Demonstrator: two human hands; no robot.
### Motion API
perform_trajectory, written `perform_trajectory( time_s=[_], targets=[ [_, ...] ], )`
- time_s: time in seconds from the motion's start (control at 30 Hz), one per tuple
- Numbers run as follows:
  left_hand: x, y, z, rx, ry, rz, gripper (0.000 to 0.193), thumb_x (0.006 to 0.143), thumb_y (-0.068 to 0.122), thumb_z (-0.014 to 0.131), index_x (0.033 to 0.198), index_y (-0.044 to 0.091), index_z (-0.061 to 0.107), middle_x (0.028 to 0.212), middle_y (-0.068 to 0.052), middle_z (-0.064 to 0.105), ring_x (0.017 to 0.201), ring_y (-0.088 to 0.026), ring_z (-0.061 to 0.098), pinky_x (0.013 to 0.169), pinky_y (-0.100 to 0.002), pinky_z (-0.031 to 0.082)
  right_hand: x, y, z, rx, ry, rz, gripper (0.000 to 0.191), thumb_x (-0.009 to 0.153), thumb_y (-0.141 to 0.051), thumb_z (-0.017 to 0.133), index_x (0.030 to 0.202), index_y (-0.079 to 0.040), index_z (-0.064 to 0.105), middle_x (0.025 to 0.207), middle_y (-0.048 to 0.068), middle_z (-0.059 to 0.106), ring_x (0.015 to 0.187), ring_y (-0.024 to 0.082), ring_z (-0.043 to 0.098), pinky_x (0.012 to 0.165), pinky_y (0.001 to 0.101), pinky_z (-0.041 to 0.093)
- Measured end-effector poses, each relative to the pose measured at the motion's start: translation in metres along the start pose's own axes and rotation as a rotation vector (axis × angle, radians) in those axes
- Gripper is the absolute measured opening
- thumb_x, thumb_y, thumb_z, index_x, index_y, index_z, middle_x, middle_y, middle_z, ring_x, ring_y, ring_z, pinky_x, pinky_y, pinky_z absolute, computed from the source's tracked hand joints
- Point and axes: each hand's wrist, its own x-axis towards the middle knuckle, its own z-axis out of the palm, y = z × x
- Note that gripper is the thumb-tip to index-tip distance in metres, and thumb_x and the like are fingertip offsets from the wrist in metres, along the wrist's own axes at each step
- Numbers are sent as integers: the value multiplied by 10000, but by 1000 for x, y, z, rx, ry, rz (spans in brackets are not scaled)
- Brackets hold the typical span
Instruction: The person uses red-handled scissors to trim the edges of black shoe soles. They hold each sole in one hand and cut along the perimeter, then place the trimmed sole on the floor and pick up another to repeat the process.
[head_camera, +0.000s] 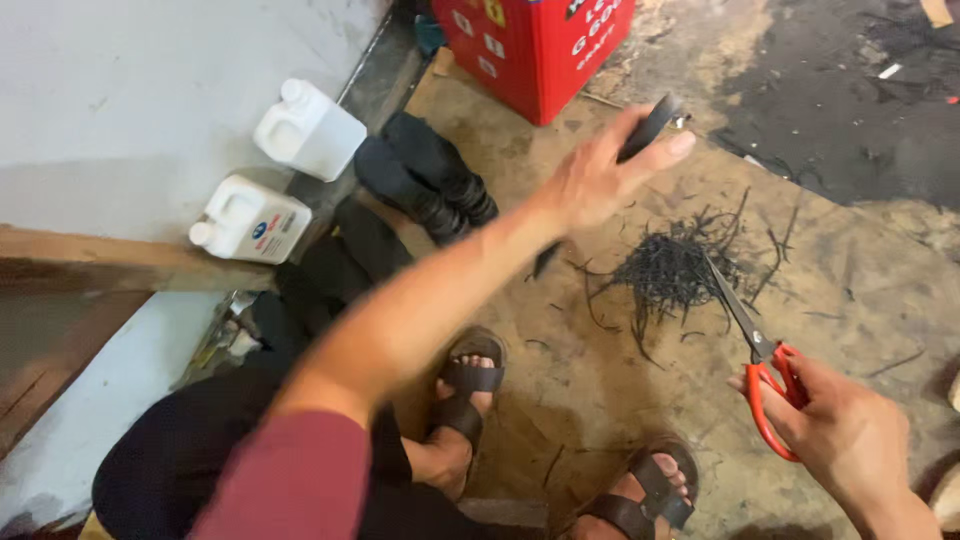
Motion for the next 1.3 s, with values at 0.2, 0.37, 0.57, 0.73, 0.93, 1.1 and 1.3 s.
perform_trajectory(
  time_s=[0.2, 0.37, 0.57, 0.73, 0.93, 1.1, 1.3],
  targets=[
    [94, -27, -30, 459, -266, -131, 807, 883, 728, 594, 1378, 97, 514, 1172, -148, 704, 1121, -268, 696, 950, -411, 515, 100, 81, 43, -1, 11, -159, 514, 796, -546, 719, 1110, -141, 755, 783, 106, 710, 710, 344, 691, 609, 426, 518],
    [101, -66, -67, 508, -330, 22, 725, 825, 484, 817, 1353, 143, 456, 1160, -152, 717, 1083, -322, 692, 909, -439, 521, 142, 76, 81, -119, -137, -39, 518, 822, -557, 713, 1168, -174, 758, 773, 107, 722, 719, 326, 715, 624, 418, 539],
    [71, -92, -114, 357, -129, 298, 543, 966, 320, 862, 1272, 125, 458, 1089, -138, 636, 988, -243, 734, 879, -341, 653, 169, 77, 106, -186, -214, -5, 515, 838, -591, 721, 1093, -146, 768, 740, 77, 686, 682, 273, 689, 609, 380, 544],
    [65, -134, -153, -243, 345, 65, 476, 1005, 259, 778, 1324, 113, 457, 1110, -122, 723, 1063, -276, 760, 877, -405, 652, 226, 70, 115, -292, -311, -2, 498, 839, -612, 712, 1035, -157, 765, 739, 88, 736, 703, 289, 738, 637, 372, 568],
    [79, -211, -119, -853, 317, -175, 349, 1078, 251, 554, 1380, 106, 458, 1184, -236, 696, 1093, -384, 725, 872, -464, 616, 279, 59, 140, -153, -261, -79, 528, 786, -574, 709, 1154, -197, 747, 769, 100, 736, 742, 338, 727, 626, 432, 554],
    [114, -236, -69, -1097, 178, -156, 355, 1055, 151, 527, 1400, 110, 455, 1408, -269, 588, 1306, -416, 619, 1061, -496, 564, 304, 64, 137, -121, -212, -165, 518, 802, -585, 696, 1139, -195, 741, 783, 110, 739, 722, 349, 719, 608, 449, 547],
    [102, -290, 3, -876, 230, -405, 506, 909, -87, 536, 1386, 39, 425, 1531, -239, 461, 1333, -323, 553, 1069, -504, 545, 296, 83, 126, -29, -293, -116, 449, 823, -600, 680, 1021, -200, 730, 728, 125, 720, 704, 383, 701, 599, 478, 540]
  ],
)
